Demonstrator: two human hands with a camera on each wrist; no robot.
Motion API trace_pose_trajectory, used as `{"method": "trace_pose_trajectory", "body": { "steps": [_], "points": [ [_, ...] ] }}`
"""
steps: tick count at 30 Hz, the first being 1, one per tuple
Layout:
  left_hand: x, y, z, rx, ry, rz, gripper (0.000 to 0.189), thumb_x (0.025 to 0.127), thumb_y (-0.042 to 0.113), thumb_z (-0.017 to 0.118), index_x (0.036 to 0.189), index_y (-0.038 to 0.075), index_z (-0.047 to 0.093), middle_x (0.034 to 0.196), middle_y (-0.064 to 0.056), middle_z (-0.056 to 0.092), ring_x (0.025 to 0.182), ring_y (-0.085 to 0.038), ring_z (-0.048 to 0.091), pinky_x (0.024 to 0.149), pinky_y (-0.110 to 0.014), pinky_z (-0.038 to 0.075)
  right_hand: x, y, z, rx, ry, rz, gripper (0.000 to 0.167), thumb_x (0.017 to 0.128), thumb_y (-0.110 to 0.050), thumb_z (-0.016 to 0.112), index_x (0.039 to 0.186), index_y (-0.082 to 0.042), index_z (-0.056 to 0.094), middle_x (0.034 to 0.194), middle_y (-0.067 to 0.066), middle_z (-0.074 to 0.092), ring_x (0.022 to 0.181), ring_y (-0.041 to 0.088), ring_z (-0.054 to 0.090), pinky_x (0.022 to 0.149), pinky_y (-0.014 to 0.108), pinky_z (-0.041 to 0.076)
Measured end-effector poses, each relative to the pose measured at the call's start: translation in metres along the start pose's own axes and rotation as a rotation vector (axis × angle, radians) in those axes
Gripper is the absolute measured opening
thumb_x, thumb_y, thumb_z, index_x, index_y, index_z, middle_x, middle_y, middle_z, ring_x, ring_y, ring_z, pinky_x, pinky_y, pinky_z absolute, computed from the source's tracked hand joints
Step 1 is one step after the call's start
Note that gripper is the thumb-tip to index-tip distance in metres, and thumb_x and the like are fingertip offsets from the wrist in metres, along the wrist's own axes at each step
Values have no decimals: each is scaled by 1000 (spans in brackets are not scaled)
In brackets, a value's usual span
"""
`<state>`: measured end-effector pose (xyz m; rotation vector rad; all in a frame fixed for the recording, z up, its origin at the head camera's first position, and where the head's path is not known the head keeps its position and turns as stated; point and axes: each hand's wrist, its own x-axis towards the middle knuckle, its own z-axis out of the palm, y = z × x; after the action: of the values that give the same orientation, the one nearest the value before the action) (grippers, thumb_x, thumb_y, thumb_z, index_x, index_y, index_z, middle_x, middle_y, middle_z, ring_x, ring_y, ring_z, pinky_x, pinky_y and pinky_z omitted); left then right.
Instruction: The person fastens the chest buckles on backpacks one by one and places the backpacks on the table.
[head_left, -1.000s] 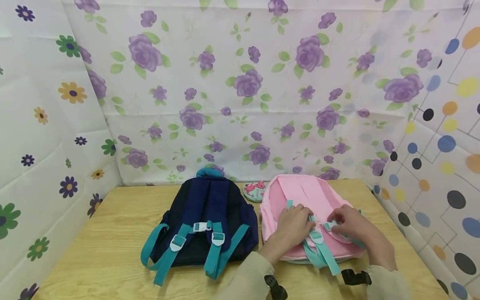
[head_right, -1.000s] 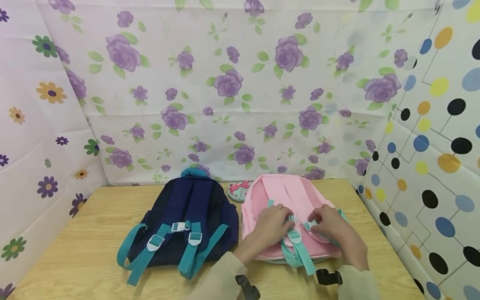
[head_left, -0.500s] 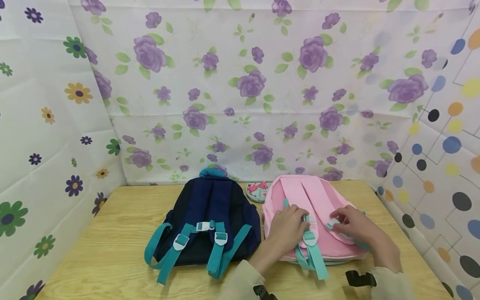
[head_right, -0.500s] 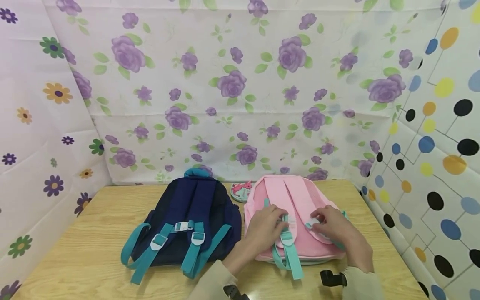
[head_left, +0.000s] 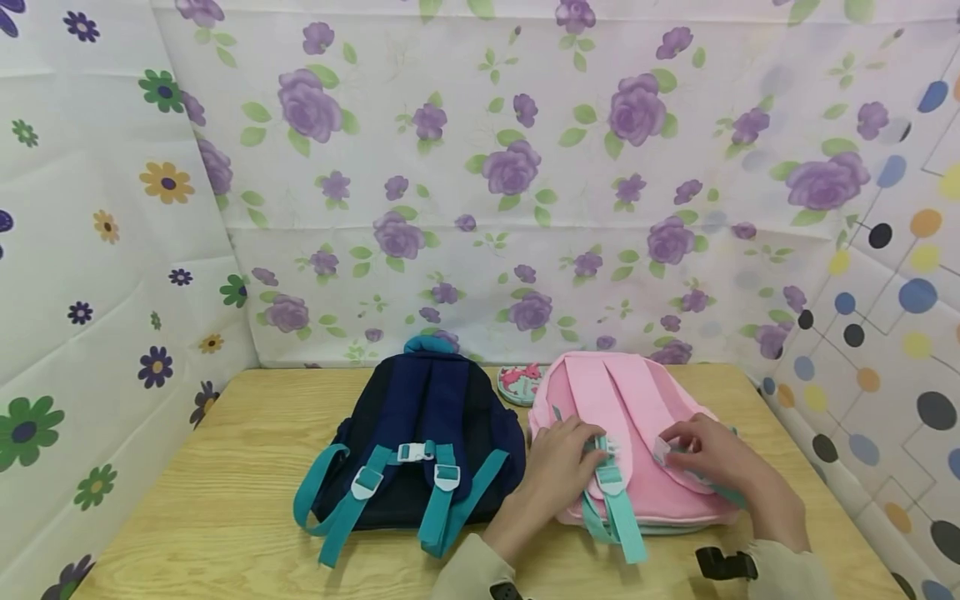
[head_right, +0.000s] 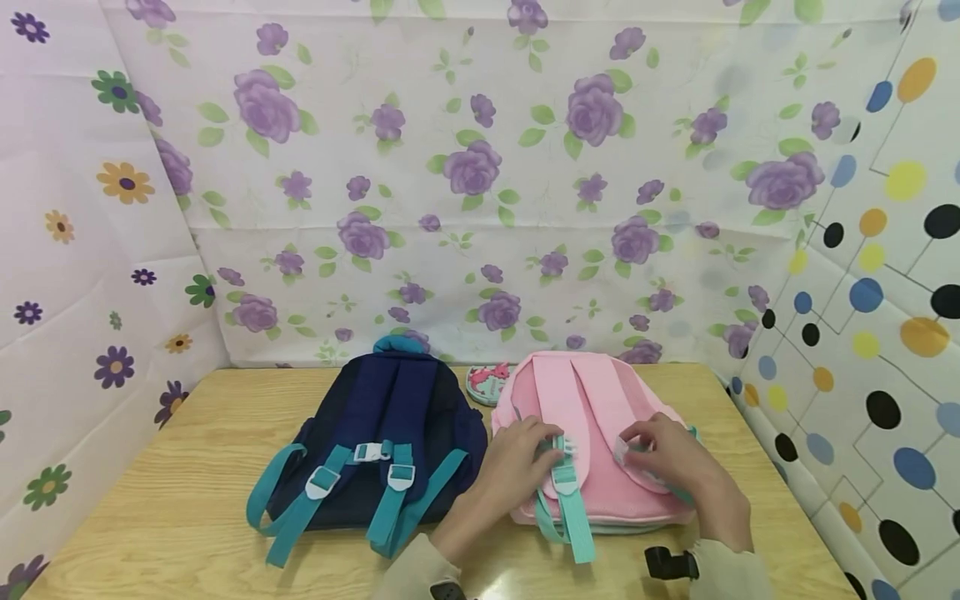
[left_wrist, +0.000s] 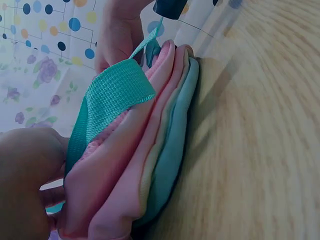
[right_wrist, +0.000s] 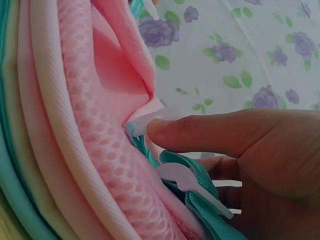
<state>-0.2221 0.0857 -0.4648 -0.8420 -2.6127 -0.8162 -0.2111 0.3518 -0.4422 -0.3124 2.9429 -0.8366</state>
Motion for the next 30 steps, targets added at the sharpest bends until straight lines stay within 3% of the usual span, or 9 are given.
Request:
{"method": "trace_pose_trajectory", "body": {
  "steps": [4, 9, 15, 21, 30],
  "points": [
    [-4, -6, 2, 6, 6, 5, 26, 95, 37, 66, 118, 25, 70, 106, 10, 66, 95, -8, 60, 80, -23, 43, 1, -3, 3, 35, -5, -56, 25, 85, -18, 76, 109, -11, 73, 93, 5, 56, 79, 14, 46, 65, 25, 41],
    [-5, -11, 2, 6, 13, 19, 27, 95, 38, 66, 118, 25, 71, 106, 11, 67, 95, -7, 60, 79, -22, 42, 3, -7, 7, 3, 15, -109, 18, 86, -17, 76, 103, -18, 76, 93, 1, 58, 80, 12, 48, 67, 24, 43],
    [-5, -16, 4, -12, -9, -2, 27, 94, 38, 67, 118, 26, 71, 107, 12, 68, 94, -6, 58, 78, -20, 39, 4, -14, 11, -56, 43, -114, 14, 83, -20, 79, 97, -22, 77, 95, -4, 62, 90, 19, 46, 76, 32, 38],
    [-4, -16, 10, -12, -28, 3, 27, 94, 40, 67, 118, 27, 71, 108, 13, 68, 91, -4, 56, 78, -20, 37, 6, -15, 12, -125, 67, -150, 12, 81, -18, 79, 92, -22, 75, 91, -9, 63, 90, 17, 52, 83, 40, 37],
    [-4, -17, 10, -30, -40, -39, 28, 94, 42, 67, 118, 29, 71, 110, 13, 69, 89, -4, 54, 76, -20, 35, 9, -20, 18, -155, 25, -70, 17, 77, -17, 78, 86, -31, 74, 93, -8, 60, 96, 23, 48, 79, 39, 39]
  ]
}}
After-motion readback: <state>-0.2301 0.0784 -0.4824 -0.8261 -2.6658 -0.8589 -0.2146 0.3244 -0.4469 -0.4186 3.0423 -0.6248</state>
